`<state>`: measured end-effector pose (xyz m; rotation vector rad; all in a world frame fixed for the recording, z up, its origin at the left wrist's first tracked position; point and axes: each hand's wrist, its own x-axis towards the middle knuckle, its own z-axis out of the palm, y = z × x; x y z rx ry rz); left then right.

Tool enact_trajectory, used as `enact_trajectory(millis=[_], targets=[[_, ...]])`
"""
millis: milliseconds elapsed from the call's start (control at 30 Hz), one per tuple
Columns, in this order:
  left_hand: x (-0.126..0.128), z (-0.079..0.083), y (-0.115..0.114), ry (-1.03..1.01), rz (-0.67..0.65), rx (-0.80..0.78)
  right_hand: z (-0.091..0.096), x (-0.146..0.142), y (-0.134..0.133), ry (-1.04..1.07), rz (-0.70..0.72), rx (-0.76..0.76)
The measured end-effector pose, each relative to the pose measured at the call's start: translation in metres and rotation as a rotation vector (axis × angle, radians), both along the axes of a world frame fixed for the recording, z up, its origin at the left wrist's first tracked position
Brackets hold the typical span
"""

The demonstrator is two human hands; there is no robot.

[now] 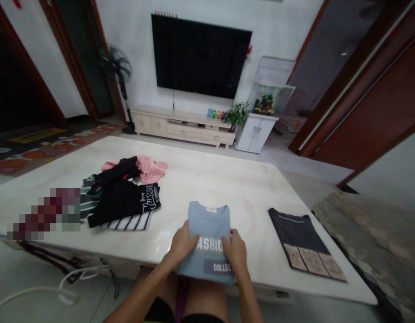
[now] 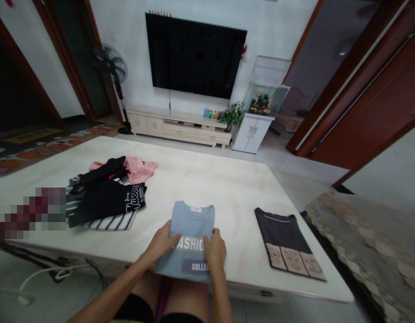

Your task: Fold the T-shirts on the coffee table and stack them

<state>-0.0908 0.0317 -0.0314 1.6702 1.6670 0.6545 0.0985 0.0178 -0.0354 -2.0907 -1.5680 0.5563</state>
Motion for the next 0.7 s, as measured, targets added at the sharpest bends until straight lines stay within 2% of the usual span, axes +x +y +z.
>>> enact_trajectory(millis=[133,233,300,367,433,533,600,700], targets=[[0.001,0.002,-0.003,-0.478,-0.010,-0.167,0.002,0.007,0.009,0.121,0.031,-0.040],[0.009,0.006,-0.018,-0.850,0.010,-0.295,0.004,0.024,0.007,0.235,0.052,-0.036],[0.019,0.010,-0.029,-1.005,0.003,-0.378,0.006,0.038,0.001,0.317,0.041,-0.048],[0.032,0.016,-0.038,-1.061,-0.033,-0.459,0.009,0.054,-0.006,0.411,0.037,-0.081],[0.048,0.021,-0.043,-1.032,-0.071,-0.539,0.013,0.072,-0.014,0.498,0.043,-0.119],[0.079,0.028,-0.042,-1.020,-0.172,-0.603,0.020,0.106,-0.028,0.573,0.027,-0.152],[0.104,0.031,-0.036,-1.083,-0.270,-0.611,0.027,0.132,-0.036,0.608,-0.021,-0.119],[0.148,0.036,-0.023,-1.144,-0.415,-0.622,0.041,0.178,-0.045,0.586,-0.166,-0.018]])
